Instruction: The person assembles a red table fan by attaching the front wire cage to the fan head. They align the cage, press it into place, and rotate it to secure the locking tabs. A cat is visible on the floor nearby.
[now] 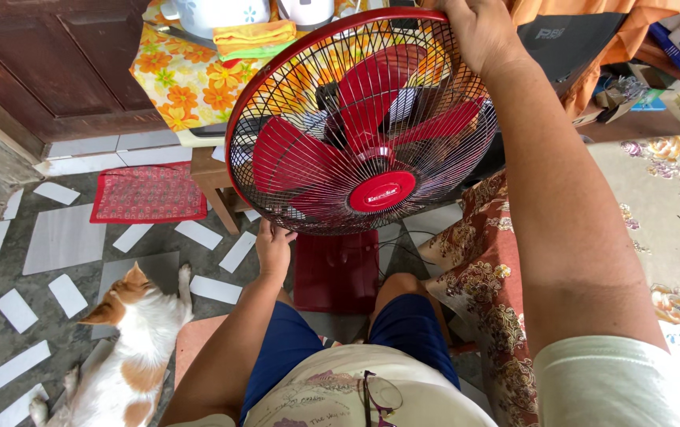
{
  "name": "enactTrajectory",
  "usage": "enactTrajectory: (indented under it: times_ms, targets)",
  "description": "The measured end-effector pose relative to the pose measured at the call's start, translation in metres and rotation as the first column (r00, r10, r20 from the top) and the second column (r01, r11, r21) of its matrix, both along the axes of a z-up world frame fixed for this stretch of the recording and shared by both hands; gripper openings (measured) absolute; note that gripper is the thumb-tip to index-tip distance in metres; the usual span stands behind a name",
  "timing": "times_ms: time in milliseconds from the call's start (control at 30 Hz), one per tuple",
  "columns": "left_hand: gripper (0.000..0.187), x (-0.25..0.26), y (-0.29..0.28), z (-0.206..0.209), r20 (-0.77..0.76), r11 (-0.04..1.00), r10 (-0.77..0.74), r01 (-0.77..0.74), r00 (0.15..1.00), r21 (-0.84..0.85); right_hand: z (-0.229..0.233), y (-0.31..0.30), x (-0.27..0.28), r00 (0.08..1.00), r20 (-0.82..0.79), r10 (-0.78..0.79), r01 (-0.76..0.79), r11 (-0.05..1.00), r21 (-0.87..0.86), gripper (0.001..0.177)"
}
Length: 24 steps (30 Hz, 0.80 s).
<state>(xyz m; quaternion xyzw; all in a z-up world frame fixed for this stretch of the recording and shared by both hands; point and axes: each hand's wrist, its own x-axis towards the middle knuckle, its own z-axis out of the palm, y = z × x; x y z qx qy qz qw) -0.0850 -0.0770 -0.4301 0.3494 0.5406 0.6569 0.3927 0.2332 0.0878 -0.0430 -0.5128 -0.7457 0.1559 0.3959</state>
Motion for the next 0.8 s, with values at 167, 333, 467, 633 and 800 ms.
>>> enactTrajectory:
  times_ms: [167,333,467,633,800]
  targets:
    - [0.035,0.000,0.011,-0.055,0.571,0.978,-0.198,0.197,0.797,0.065,0.002,-0.002,-0.003,0.997,0.072,-0.028,0.026,0.999,0.036,0.053]
    - [0.045,0.029,0.019,-0.088,0.379,0.934,-0.300,0.350,0.875,-0.068,-0.006,0.011,0.008,0.997,0.075,-0.007,0.004,0.999,0.033,0.055]
    - [0.031,0.042,0.033,-0.076,0.279,0.950,-0.244,0.287,0.929,-0.125,-0.015,0.028,0.016,0.994,0.105,-0.012,0.012,1.000,0.008,0.060]
    - [0.031,0.046,0.031,-0.051,0.202,0.945,-0.241,0.277,0.949,-0.174,-0.013,0.031,0.024,0.995,0.098,-0.027,0.027,1.000,-0.001,0.060]
    - [0.039,0.058,0.026,-0.035,0.264,0.945,-0.252,0.295,0.931,-0.139,-0.013,0.018,0.014,1.000,0.001,0.008,-0.008,1.000,-0.003,0.057]
